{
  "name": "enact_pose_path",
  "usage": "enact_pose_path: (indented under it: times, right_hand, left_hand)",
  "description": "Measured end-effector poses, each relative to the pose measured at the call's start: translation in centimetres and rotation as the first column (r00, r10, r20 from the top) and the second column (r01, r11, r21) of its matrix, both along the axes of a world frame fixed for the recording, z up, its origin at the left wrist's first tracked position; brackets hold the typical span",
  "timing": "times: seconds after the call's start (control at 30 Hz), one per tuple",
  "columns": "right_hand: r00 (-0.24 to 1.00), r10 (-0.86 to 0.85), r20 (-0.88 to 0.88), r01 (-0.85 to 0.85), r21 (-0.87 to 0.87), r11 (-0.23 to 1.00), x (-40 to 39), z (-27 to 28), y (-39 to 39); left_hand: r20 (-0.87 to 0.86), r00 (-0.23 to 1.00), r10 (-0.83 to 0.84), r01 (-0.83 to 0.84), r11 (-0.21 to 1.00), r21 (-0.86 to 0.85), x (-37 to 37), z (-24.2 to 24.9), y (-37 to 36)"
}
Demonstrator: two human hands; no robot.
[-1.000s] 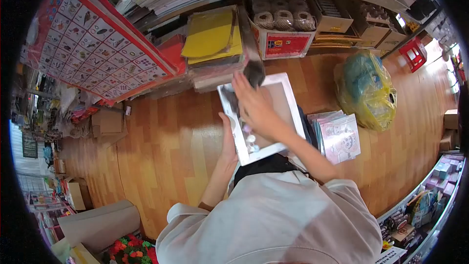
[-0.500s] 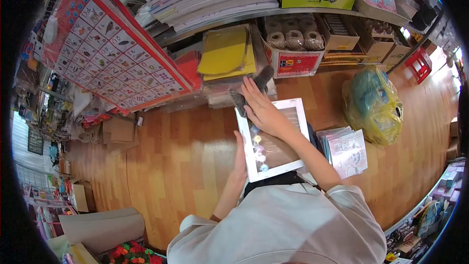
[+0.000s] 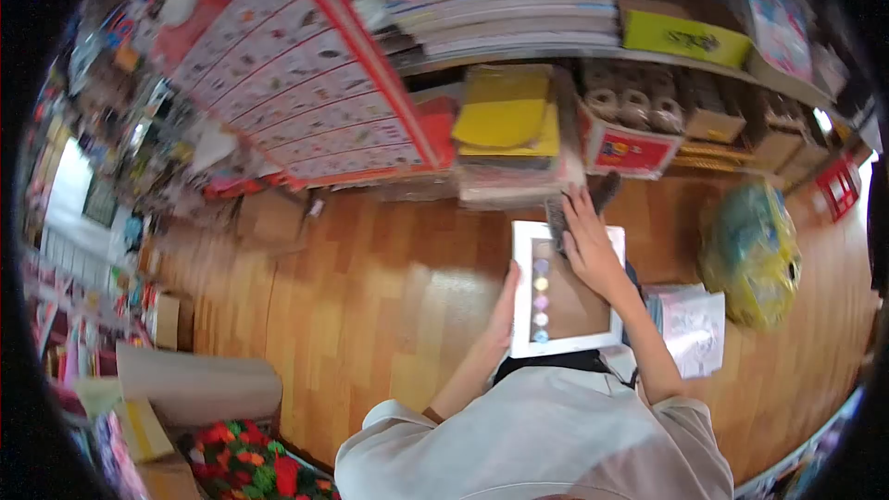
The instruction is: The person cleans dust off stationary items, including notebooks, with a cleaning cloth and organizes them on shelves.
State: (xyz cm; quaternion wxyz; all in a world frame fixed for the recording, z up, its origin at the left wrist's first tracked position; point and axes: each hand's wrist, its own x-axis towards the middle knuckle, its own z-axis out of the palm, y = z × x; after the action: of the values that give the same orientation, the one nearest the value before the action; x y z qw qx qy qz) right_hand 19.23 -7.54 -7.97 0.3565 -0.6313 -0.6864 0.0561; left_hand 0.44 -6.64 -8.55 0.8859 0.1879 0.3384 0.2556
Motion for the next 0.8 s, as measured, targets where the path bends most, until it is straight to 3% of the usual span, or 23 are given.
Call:
enact_pose_path:
  times: [0.03,0.13,0.17,0.2,0.23,0.27,0.3,0.4,0.43,0.5,0.6,0.63,0.67,0.7,0.73,0.77,0.8]
  right_hand:
    - [0.999,0.012,0.030,-0.011,-0.042,0.999,-0.3,0.1,0.2]
    - [0.978,0.178,0.111,-0.169,-0.086,0.982,-4.0,-1.2,-2.1]
    - [0.957,0.273,-0.097,-0.288,-0.209,0.934,-5.6,0.0,-3.6]
    - [0.915,0.400,-0.053,-0.403,-0.093,0.910,-6.4,-0.4,-5.6]
    - [0.907,0.420,-0.022,-0.418,-0.140,0.897,-6.7,0.5,-7.1]
    - [0.922,0.384,-0.044,-0.386,-0.149,0.911,-6.0,-0.4,-7.1]
    - [0.937,0.342,-0.072,-0.349,-0.159,0.924,-5.3,-1.2,-7.1]
    - [0.997,0.078,-0.009,-0.078,-0.151,0.985,-1.5,-1.7,-4.2]
    - [0.994,0.013,-0.106,-0.020,-0.066,0.998,-0.6,-1.5,-2.6]
    - [0.998,0.000,-0.066,0.000,0.011,1.000,1.3,-0.8,0.0]
    - [0.985,0.077,0.156,-0.064,-0.085,0.994,-0.1,0.3,0.4]
    - [0.989,0.144,0.014,-0.143,-0.075,0.987,-1.5,0.4,-0.5]
    - [0.976,0.182,0.119,-0.170,-0.108,0.980,-2.8,0.2,-2.0]
    - [0.958,0.269,0.101,-0.259,-0.105,0.960,-3.8,-0.5,-3.6]
    - [0.942,0.326,0.083,-0.315,-0.127,0.941,-4.7,-0.5,-5.7]
    - [0.928,0.369,-0.043,-0.371,-0.132,0.919,-5.1,-0.6,-7.3]
    - [0.945,0.326,-0.014,-0.324,-0.164,0.932,-4.8,-1.0,-7.8]
  left_hand:
    - [0.091,0.995,-0.040,0.044,0.998,-0.044,-0.6,0.2,0.1]
    - [0.094,0.991,0.100,-0.097,0.995,-0.035,-2.3,-1.4,1.8]
    - [0.105,0.976,0.190,-0.188,0.982,-0.027,-2.3,-1.9,2.7]
    - [0.076,0.952,0.298,-0.300,0.954,0.018,-2.1,-0.2,3.1]
    - [0.049,0.915,0.400,-0.403,0.914,0.059,-1.6,2.5,3.2]
    - [0.062,0.891,0.450,-0.450,0.893,-0.017,-1.0,4.8,3.2]
    - [0.194,0.937,0.291,-0.301,0.953,0.025,-2.8,3.3,3.6]
    - [0.006,0.999,0.052,-0.053,0.997,0.048,-2.6,0.2,2.7]
    - [0.019,1.000,-0.001,0.001,1.000,-0.001,-1.5,1.1,1.6]
    - [-0.026,0.999,-0.036,0.036,0.999,-0.021,-0.2,0.4,0.4]
    - [0.069,0.997,0.024,-0.020,0.999,-0.050,-0.2,-0.1,0.5]
    - [0.075,0.996,0.038,-0.037,0.999,-0.018,-0.8,0.4,1.0]
    - [0.133,0.987,0.085,-0.086,0.996,-0.003,-1.3,-1.4,1.7]
    - [0.101,0.962,0.253,-0.254,0.967,-0.002,-1.1,1.6,1.9]
    - [0.107,0.954,0.280,-0.283,0.959,0.011,-1.8,2.1,2.7]
    - [0.111,0.946,0.306,-0.310,0.950,0.022,-2.4,2.3,3.1]
    - [0.132,0.927,0.352,-0.359,0.933,0.029,-2.5,1.8,3.6]
